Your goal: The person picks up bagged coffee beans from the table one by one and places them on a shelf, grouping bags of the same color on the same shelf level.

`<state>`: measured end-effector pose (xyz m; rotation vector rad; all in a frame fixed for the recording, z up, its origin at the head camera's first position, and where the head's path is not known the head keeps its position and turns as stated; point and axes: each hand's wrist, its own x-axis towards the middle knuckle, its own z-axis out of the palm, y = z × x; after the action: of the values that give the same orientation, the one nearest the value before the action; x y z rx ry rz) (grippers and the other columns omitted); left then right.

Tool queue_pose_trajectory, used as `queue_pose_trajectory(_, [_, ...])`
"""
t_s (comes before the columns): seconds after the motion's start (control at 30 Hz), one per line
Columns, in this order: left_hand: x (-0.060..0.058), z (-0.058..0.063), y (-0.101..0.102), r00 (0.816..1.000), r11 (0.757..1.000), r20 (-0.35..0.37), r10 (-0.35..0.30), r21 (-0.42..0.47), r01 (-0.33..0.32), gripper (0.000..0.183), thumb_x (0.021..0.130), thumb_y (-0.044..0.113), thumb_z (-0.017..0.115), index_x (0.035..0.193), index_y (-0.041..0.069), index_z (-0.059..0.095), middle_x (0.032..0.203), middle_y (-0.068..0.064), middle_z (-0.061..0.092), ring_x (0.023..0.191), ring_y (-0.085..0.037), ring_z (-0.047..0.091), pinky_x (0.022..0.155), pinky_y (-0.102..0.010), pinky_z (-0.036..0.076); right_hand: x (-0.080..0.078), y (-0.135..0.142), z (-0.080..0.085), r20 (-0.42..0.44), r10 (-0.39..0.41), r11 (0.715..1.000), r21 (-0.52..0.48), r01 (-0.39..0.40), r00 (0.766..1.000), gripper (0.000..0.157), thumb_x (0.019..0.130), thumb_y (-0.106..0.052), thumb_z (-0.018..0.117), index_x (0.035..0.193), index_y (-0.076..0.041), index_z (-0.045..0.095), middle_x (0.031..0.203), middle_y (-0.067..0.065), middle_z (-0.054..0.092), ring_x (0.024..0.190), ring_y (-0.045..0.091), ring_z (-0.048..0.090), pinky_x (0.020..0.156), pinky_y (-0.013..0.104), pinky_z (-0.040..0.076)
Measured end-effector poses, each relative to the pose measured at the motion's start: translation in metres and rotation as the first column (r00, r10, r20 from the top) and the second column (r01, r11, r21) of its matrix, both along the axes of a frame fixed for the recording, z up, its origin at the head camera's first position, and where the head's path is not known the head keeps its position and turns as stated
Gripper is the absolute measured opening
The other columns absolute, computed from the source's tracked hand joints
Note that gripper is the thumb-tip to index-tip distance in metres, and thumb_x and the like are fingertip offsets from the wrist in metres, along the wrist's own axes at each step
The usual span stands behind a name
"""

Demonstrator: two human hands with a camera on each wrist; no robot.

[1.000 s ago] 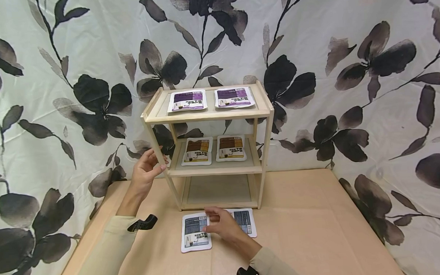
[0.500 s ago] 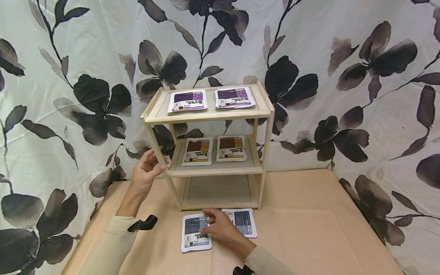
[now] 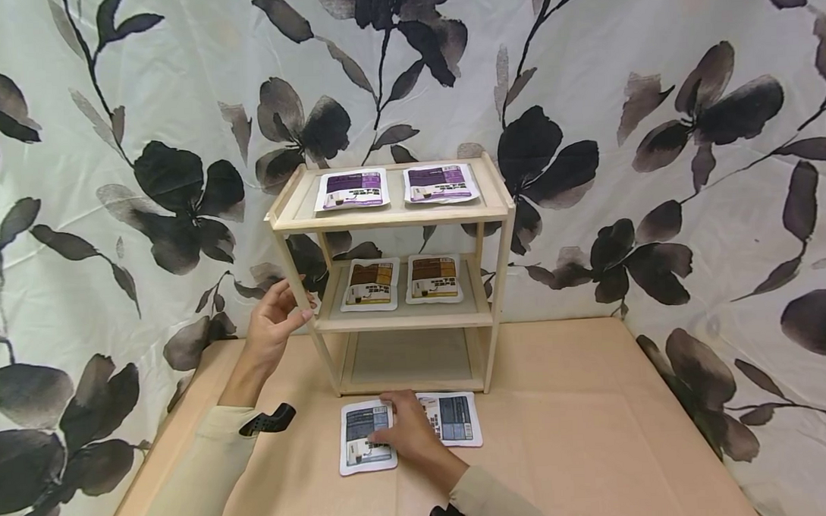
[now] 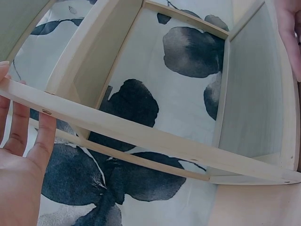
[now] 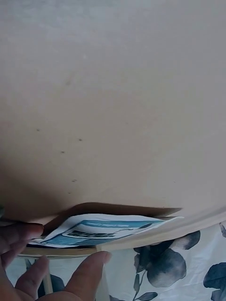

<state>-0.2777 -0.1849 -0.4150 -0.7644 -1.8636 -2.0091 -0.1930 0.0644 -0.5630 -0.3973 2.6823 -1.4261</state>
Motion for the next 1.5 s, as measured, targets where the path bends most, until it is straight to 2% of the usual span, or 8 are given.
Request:
queue_pose_trajectory(0.4, [0.001,0.0,0.0,1.0,1.0,0.001,0.004,-0.006,-0.004,0.059,0.086,-0.014,0.069,0.14,0.009,0.059,0.106,-0.028,0.063,0.097,-0.019,0.064,0.083,-0.028,0.057,0.003,-0.012,-0.002,-0.036,-0.072,0.993,0.089,0.075,0.997,0.082,0.069,-0.027,0.095,0.137,-0.001,0.057,0.13,0.02,0.051,0.104,0.027,0.057,0.091,0.047,0.051])
queue_pose_trajectory(0.6, [0.001,0.001,0.0,1.0,1.0,0.005,-0.003,-0.006,0.003,0.06,0.086,-0.014,0.069,0.14,0.01,0.059,0.106,-0.025,0.064,0.098,-0.021,0.063,0.084,-0.029,0.057,0.005,-0.01,-0.002,-0.061,-0.03,0.995,0.093,0.036,0.998,0.083,0.068,-0.018,0.095,0.14,-0.003,0.056,0.129,0.021,0.054,0.106,0.03,0.058,0.092,0.049,0.051])
queue_pose_trajectory(0.77, [0.001,0.0,-0.001,1.0,1.0,0.007,0.001,-0.013,-0.001,0.06,0.087,-0.014,0.069,0.14,0.01,0.059,0.105,-0.026,0.063,0.098,-0.019,0.064,0.085,-0.029,0.057,0.004,-0.004,0.0,-0.034,0.072,0.997,0.024,-0.071,0.997,0.072,0.075,-0.01,0.089,0.142,-0.011,0.06,0.125,0.014,0.064,0.097,0.022,0.057,0.083,0.034,0.049])
queue_pose_trajectory(0.9, [0.002,0.0,-0.001,1.0,1.0,0.006,0.004,-0.014,-0.004,0.059,0.087,-0.014,0.069,0.14,0.009,0.059,0.105,-0.028,0.063,0.098,-0.018,0.064,0.085,-0.029,0.057,0.006,0.0,0.001,0.049,0.143,0.988,-0.068,-0.139,0.989,0.052,0.081,-0.004,0.083,0.131,-0.014,0.07,0.094,0.008,0.065,0.068,0.01,0.047,0.059,0.021,0.038])
queue_pose_trajectory(1.0, [0.002,0.0,0.0,1.0,1.0,0.006,0.007,-0.016,-0.007,0.059,0.087,-0.013,0.069,0.14,0.009,0.059,0.105,-0.027,0.063,0.097,-0.018,0.063,0.085,-0.029,0.056,0.007,0.001,0.001,0.091,0.165,0.979,-0.133,-0.152,0.982,0.045,0.08,0.0,0.081,0.123,-0.011,0.074,0.079,0.007,0.055,0.06,0.006,0.041,0.053,0.019,0.033])
queue_pose_trajectory(1.2, [0.005,0.001,0.0,1.0,1.0,0.013,0.01,-0.015,-0.01,0.059,0.087,-0.014,0.069,0.14,0.009,0.058,0.106,-0.027,0.064,0.098,-0.018,0.063,0.084,-0.028,0.056,0.009,0.002,0.0,0.105,0.175,0.966,-0.21,-0.15,0.979,0.044,0.079,0.005,0.08,0.121,-0.005,0.073,0.075,0.006,0.051,0.057,0.005,0.04,0.051,0.019,0.033])
queue_pose_trajectory(1.37, [0.007,0.003,0.001,1.0,1.0,0.015,0.014,-0.016,-0.014,0.058,0.087,-0.013,0.069,0.141,-0.002,0.053,0.107,-0.031,0.062,0.098,-0.018,0.063,0.084,-0.028,0.056,0.009,0.005,0.001,0.106,0.207,0.963,-0.196,-0.184,0.972,0.049,0.078,0.006,0.079,0.125,-0.004,0.069,0.097,0.009,0.067,0.078,0.008,0.056,0.071,0.019,0.045])
queue_pose_trajectory(1.5, [0.007,0.004,0.002,1.0,1.0,0.015,0.02,-0.02,-0.02,0.059,0.086,-0.013,0.069,0.141,-0.005,0.05,0.107,-0.034,0.061,0.098,-0.018,0.063,0.084,-0.028,0.056,0.008,0.009,0.003,0.152,0.267,0.94,-0.26,-0.222,0.952,0.056,0.079,0.009,0.076,0.132,0.0,0.062,0.112,0.018,0.069,0.088,0.014,0.062,0.077,0.02,0.049])
